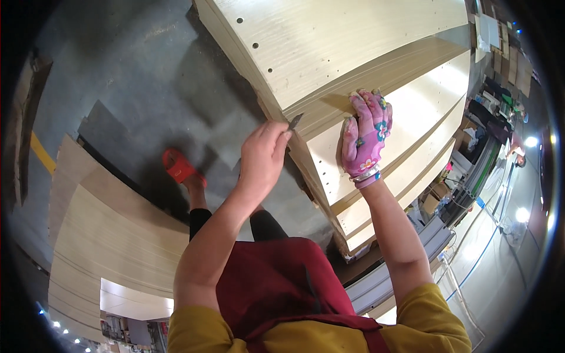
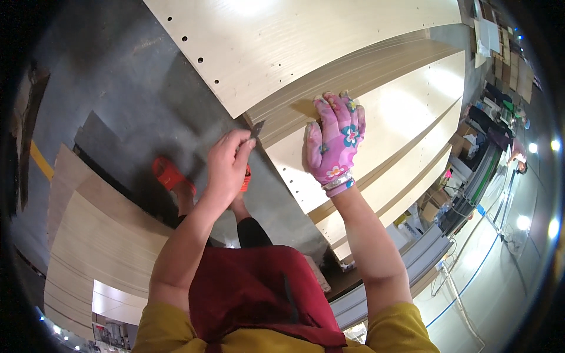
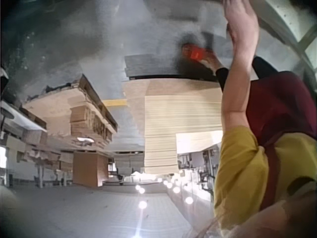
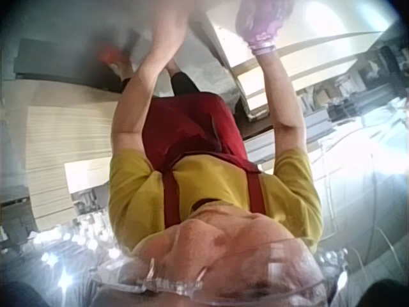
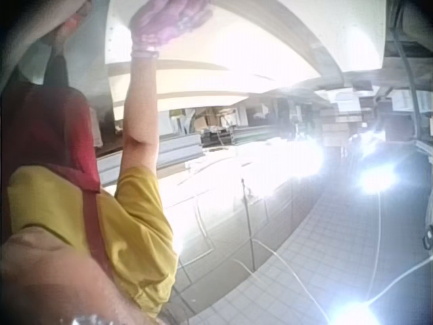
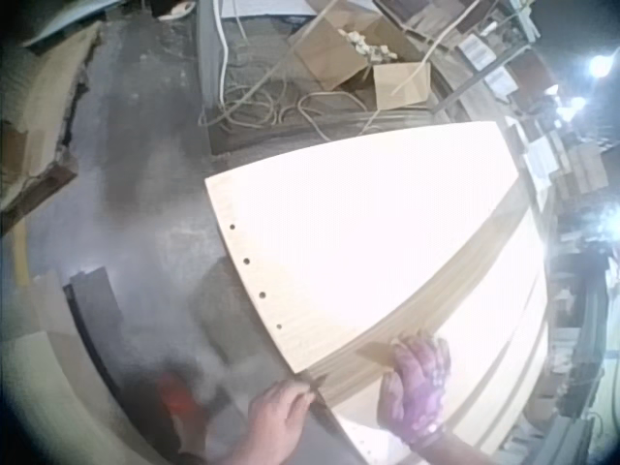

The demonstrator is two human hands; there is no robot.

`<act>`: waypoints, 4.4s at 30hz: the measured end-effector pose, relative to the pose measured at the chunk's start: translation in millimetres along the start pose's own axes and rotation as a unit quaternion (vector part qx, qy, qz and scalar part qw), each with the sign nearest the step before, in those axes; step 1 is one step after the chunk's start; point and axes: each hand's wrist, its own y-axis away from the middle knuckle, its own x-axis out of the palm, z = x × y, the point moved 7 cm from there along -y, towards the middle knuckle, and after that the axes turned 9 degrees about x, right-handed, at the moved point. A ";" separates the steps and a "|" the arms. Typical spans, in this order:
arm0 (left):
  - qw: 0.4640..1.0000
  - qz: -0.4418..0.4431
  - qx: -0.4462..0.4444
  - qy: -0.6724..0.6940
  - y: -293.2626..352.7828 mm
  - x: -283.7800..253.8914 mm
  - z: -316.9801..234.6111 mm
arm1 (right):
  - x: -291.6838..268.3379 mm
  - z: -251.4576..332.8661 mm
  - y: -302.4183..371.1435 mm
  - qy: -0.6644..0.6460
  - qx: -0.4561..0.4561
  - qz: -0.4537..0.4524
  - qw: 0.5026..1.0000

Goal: The person uses a utility knife to scrape and smooth the edges of stacked wooden boards in a workshop. They repeatedly scrape along the edges and corners, occasionally repositioning the boards to access different sides.

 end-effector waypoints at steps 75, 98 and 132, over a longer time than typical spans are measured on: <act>0.997 0.020 -0.077 0.014 -11.6 31.2 131.8 | 5.1 2.5 5.4 0.013 -0.023 0.014 1.000; 0.987 0.063 -0.144 -0.022 -13.1 38.8 180.6 | 7.6 2.5 0.8 0.001 -0.049 0.014 0.999; 0.985 0.043 -0.165 0.007 -12.0 56.2 258.2 | 7.7 0.5 3.4 0.022 -0.062 0.002 0.998</act>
